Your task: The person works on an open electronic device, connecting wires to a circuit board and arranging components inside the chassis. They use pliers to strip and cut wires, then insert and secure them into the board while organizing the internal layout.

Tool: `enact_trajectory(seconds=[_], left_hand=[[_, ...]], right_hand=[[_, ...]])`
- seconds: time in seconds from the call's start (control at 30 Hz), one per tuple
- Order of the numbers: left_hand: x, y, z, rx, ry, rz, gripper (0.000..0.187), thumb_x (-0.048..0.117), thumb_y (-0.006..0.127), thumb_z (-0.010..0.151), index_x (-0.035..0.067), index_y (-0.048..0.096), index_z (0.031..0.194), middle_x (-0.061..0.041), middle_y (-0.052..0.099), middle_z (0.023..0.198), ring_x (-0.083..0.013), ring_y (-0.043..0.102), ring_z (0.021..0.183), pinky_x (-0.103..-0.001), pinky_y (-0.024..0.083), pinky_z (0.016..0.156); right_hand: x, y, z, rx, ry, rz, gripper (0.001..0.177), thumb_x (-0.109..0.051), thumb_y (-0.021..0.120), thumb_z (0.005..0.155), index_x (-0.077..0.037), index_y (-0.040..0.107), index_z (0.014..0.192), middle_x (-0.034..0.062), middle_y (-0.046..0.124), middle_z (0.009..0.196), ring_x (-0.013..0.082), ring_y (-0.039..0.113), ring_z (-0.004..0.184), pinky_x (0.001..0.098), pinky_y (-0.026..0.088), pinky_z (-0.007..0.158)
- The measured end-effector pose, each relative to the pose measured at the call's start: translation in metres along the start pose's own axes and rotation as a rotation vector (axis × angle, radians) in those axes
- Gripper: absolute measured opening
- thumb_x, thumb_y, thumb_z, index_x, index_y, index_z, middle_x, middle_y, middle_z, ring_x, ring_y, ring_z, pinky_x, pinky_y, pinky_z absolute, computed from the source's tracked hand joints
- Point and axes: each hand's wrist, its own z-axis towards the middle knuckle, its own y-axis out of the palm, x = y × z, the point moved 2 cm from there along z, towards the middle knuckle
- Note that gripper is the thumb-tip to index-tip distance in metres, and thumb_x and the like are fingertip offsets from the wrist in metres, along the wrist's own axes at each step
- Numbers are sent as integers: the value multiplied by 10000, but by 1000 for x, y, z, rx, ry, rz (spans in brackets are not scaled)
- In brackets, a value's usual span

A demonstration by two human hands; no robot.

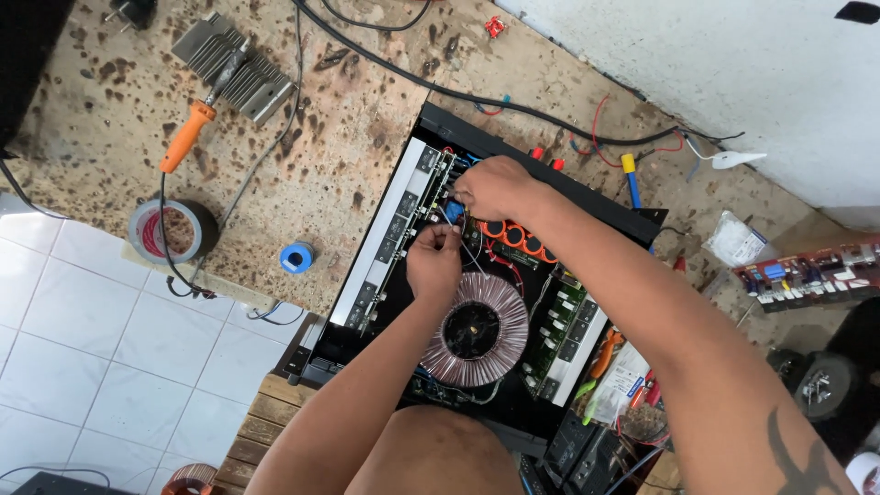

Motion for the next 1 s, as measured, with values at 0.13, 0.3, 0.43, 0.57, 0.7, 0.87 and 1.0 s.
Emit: enact_trajectory(seconds=[0.13,0.3,0.43,0.57,0.7,0.87,1.0], left_hand=[[7,-3,-3,-3,19,5,154,310,686,983,190,782,997,45,754,821,-173,710,823,-349,505,776],[10,0,-3,25,9,79,173,376,679,981,233,774,1003,61,752,819,-200,735,859,-366,530,788],[5,7,0,42,42,111,173,329,660,1007,196,772,1003,20,752,803,-245,748,871,-393,548,793],[1,10,5,58,33,145,184,373,674,992,214,767,988,28,748,801,-245,750,883,-400,554,795],[4,10,5,74,45,184,180,384,682,987,228,770,976,13,750,798,-278,757,916,-434,573,814],[0,11,10,73,31,186,178,402,682,980,248,772,968,32,754,802,-261,759,919,-422,574,815],[1,9,8,76,28,185,184,419,683,976,261,778,966,35,754,801,-261,761,922,-418,577,811]], right_hand=[[8,4,11,-20,9,-10,237,-154,545,951,-164,613,724,2,546,596,225,518,542,393,452,572],[7,3,12,-86,76,21,248,-136,508,969,-171,614,748,8,563,633,212,523,589,380,468,612],[6,6,10,-51,71,30,245,-131,503,976,-154,633,770,5,563,633,212,526,583,371,472,603],[0,0,5,-58,77,27,213,-139,503,979,-136,646,821,62,621,702,243,584,658,385,488,634],[2,3,6,-25,65,14,187,-143,514,987,-138,641,850,77,638,723,267,606,672,398,513,617],[2,3,4,-21,65,0,184,-133,502,991,-113,664,905,110,658,764,277,627,707,404,519,632],[8,8,10,-4,69,17,206,-148,488,986,-149,657,868,50,635,710,254,602,654,381,507,600]])
